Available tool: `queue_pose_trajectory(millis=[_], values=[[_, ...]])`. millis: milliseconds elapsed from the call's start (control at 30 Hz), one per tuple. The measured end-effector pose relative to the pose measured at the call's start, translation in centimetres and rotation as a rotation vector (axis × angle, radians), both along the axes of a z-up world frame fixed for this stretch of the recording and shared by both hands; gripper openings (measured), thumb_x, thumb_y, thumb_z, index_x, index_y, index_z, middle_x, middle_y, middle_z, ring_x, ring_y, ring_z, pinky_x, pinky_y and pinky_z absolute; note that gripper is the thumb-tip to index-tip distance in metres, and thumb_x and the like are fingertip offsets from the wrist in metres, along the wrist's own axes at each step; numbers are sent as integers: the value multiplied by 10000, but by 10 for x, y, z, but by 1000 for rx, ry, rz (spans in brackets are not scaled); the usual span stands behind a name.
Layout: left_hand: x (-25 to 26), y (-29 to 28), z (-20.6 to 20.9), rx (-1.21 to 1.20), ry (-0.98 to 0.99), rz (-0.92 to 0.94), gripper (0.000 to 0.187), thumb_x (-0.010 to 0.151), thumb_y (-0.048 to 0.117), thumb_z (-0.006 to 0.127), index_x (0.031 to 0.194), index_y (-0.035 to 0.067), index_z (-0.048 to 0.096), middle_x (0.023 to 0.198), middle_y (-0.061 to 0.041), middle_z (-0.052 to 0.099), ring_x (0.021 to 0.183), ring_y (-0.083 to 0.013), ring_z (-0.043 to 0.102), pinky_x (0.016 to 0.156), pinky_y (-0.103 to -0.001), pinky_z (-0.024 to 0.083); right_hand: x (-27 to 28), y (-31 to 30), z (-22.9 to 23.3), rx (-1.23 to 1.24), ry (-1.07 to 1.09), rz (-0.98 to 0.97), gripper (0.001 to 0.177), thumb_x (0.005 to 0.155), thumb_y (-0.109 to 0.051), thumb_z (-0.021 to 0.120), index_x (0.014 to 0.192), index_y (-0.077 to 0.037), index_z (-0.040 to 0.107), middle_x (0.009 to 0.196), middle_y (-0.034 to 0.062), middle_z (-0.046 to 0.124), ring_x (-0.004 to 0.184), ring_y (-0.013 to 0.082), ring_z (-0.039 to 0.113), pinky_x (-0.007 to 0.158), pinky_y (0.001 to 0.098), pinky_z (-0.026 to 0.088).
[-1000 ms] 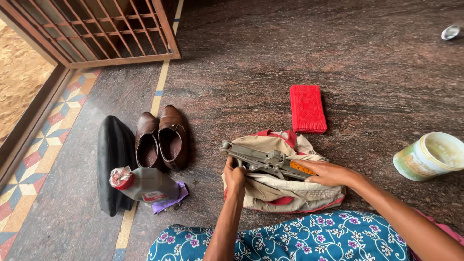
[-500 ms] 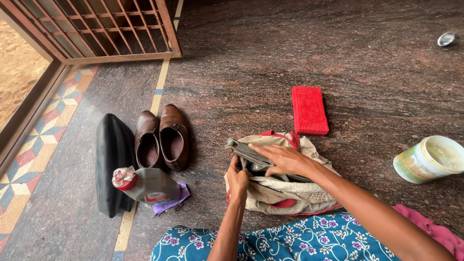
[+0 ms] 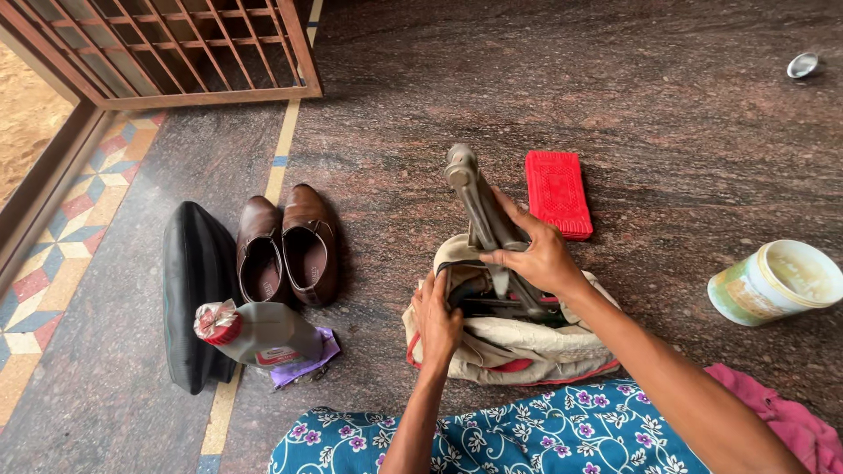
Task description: The person sits on the floor and organizes various tools, including pliers, wrenches, and a hammer, into a canvas bag. They also place a red brush and a bottle of liquid into the bag. Finally, the person arranges a pair of brown shoes and a black shoe cover on the floor.
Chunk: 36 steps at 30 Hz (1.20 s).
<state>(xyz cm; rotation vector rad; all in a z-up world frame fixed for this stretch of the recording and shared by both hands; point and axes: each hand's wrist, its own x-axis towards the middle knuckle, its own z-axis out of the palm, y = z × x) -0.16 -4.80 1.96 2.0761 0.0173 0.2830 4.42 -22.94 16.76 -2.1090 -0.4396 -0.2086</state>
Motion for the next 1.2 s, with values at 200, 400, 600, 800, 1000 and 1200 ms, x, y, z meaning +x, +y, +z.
queue_pose_trajectory(millis=[200, 400, 600, 800, 1000, 1200], values=[[16, 10, -36, -169, -40, -94, 827, 696, -140, 496, 1501, 35, 421, 1538, -201, 427, 1421, -383, 372, 1192, -462, 272, 3, 7, 0, -192, 8, 113, 1034, 687, -278, 934, 1575, -322, 407, 1240, 74, 729, 1064, 197, 733, 933, 394, 595], [28, 25, -23, -462, 18, -101, 661, 793, -152, 436, 1418, 31, 543, 1502, -205, 530, 1391, -370, 497, 1185, -411, 364, -20, -35, -23, -664, -146, 401, 997, 655, -163, 863, 1543, -358, 456, 1309, 14, 718, 1014, 258, 702, 834, 389, 609], [13, 27, 26, -288, -27, -199, 737, 676, -181, 415, 1342, 61, 619, 1529, -151, 503, 1391, -386, 520, 1132, -461, 425, -36, -84, -57, -958, -110, 459, 1076, 626, -211, 896, 1549, -359, 362, 1279, 34, 661, 1101, 280, 634, 844, 429, 577], [3, 18, 31, 143, -134, -230, 778, 658, -136, 480, 1413, 46, 535, 1563, -166, 456, 1444, -395, 398, 1198, -456, 301, -36, -68, -49, -1034, -69, 375, 1093, 666, -211, 873, 1582, -308, 285, 1207, 50, 666, 991, 266, 645, 747, 425, 574], [-3, 14, 51, 148, -189, -276, 841, 592, -140, 483, 1423, -9, 498, 1551, -213, 426, 1490, -435, 292, 1206, -551, 161, -19, 12, -74, -1262, -86, 383, 374, 796, -152, 737, 1167, -122, 699, 1026, 121, 718, 966, 289, 682, 724, 425, 548], [-4, 23, 56, 24, -162, -257, 764, 645, -155, 461, 1393, -22, 544, 1575, -229, 426, 1494, -412, 339, 1232, -490, 223, 15, 32, -142, -1051, -188, 315, 252, 820, -88, 677, 1055, -137, 754, 997, 144, 734, 890, 327, 714, 680, 475, 554]])
